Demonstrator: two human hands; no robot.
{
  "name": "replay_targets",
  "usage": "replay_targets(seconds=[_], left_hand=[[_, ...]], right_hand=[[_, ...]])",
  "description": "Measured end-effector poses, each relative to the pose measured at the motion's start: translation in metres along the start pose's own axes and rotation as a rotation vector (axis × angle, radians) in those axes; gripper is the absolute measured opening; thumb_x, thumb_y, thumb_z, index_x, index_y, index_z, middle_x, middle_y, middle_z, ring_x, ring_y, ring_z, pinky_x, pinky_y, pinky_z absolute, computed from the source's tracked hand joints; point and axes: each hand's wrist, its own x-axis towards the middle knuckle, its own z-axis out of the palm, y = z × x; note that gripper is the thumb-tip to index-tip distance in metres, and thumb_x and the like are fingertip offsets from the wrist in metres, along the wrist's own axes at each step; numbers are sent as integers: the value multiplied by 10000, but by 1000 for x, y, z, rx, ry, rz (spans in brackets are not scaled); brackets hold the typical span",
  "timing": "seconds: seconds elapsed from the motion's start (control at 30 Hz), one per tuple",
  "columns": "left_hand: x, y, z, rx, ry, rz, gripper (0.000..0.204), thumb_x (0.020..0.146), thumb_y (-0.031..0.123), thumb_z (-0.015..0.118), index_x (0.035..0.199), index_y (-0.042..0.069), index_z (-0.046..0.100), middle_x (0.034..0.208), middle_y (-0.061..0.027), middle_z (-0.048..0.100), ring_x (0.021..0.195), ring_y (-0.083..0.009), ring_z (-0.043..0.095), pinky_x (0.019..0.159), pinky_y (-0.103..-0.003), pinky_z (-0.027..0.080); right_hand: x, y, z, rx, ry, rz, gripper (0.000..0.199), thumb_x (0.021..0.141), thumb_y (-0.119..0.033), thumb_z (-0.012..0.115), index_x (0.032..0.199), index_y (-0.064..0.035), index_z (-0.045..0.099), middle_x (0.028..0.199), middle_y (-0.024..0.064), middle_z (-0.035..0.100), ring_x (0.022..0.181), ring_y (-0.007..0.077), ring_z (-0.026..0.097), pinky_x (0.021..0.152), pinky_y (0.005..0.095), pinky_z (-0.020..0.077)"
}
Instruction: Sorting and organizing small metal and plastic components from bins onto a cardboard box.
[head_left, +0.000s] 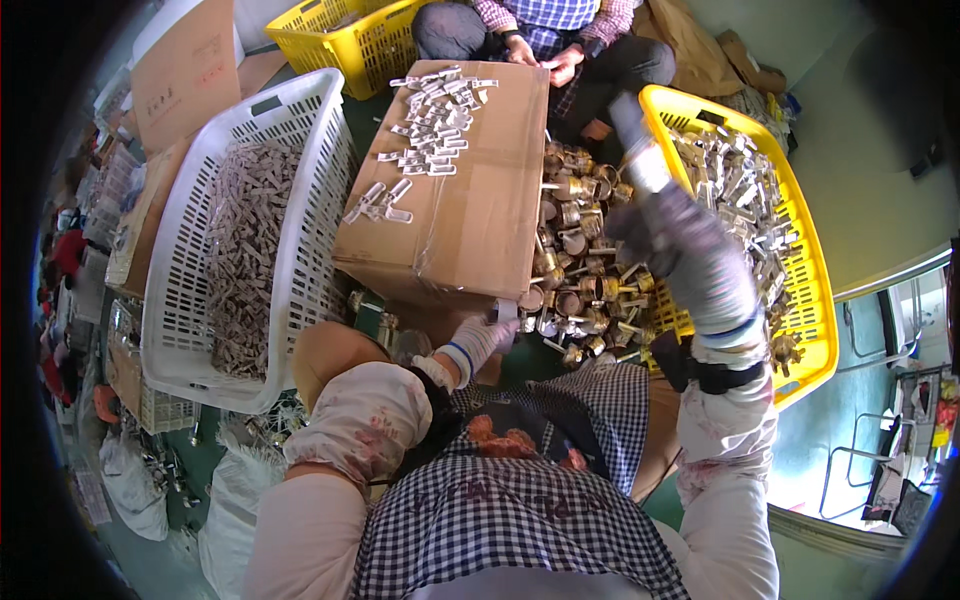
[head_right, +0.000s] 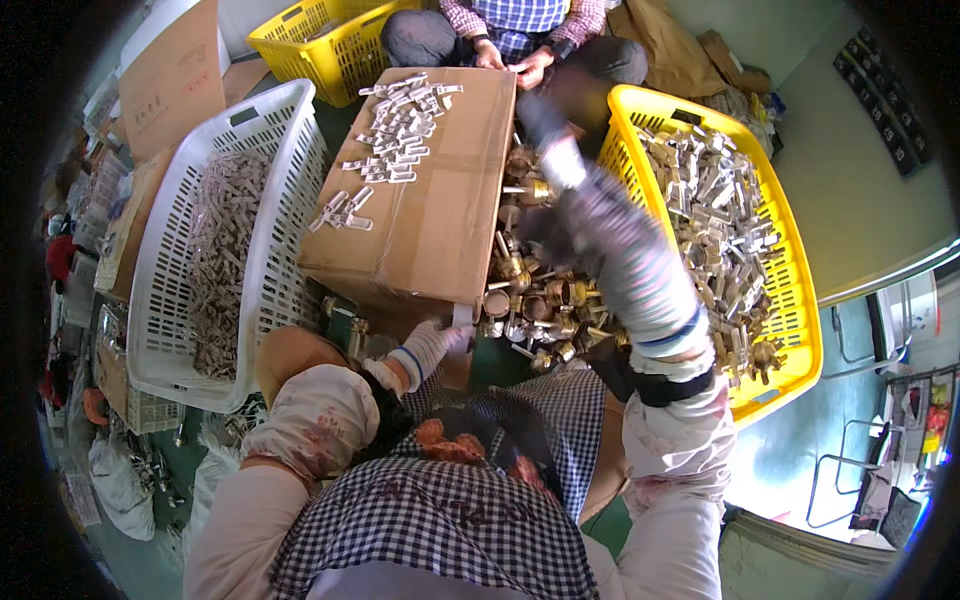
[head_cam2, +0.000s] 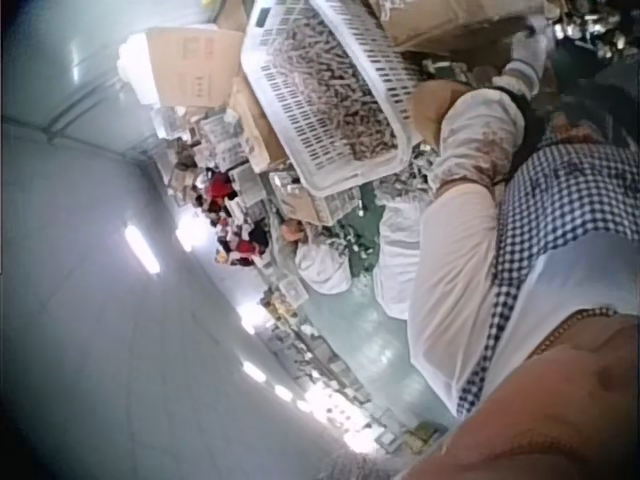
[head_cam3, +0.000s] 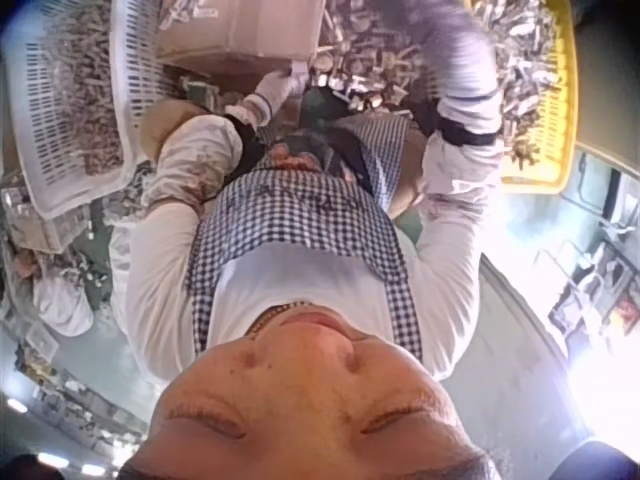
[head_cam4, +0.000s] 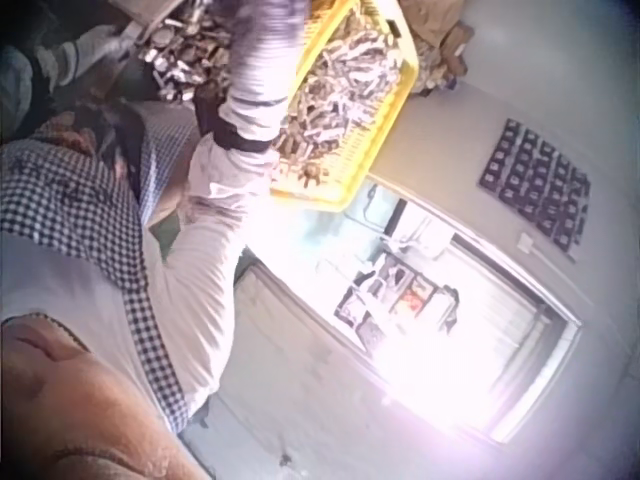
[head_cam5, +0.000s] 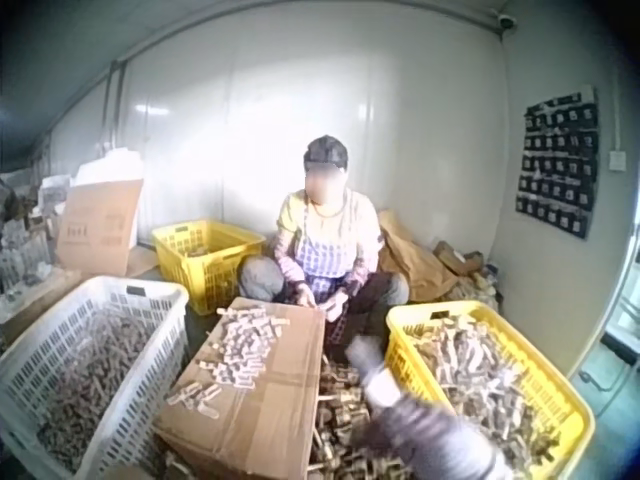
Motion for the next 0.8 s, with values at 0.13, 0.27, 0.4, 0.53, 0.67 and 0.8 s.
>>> replay_targets(seconds=[0.13,0.27,0.4,0.53,0.67,0.8], left_hand=[[-11,16,0,14,-23,74,377,879,316,666,1040,-24,629,947,-75,660,880,-144,581,788,-295,467],[10,-11,-6,-49,51,131,267,854,154,691,1071,16,622,966,-39,665,872,-135,588,796,-281,470],[15,-2,4,62,100,123,344,830,164,718,1104,0,590,968,-51,673,866,-145,607,793,-287,484],[30,-12,14,56,108,119,325,851,190,712,1103,12,611,961,-51,667,824,-128,586,748,-274,483],[37,-34,-2,101,109,76,393,852,216,709,1146,-8,576,1001,-80,660,871,-157,598,764,-297,492],[19,-15,-10,491,167,66,633,814,378,730,1206,-67,506,1098,-226,638,1009,-310,627,856,-369,498]], right_hand=[[4,-65,-1,290,-105,-330,313,977,-249,491,1187,-38,586,1077,92,660,1031,215,626,857,334,519],[12,-107,27,130,-68,-533,310,919,-146,563,1111,96,585,1031,220,677,893,317,699,716,353,615],[27,-78,-9,114,-480,-585,264,972,-212,478,1131,-31,585,1075,90,637,1028,208,601,884,360,497],[48,2,5,798,15,-3,257,943,-157,460,1091,33,550,1023,128,644,888,221,646,783,340,568],[86,64,-3,839,148,114,195,928,-182,505,983,-6,569,873,83,618,806,227,619,727,364,549],[72,118,-50,159,292,169,290,891,-298,657,885,-14,595,735,34,561,650,135,527,662,299,513]])
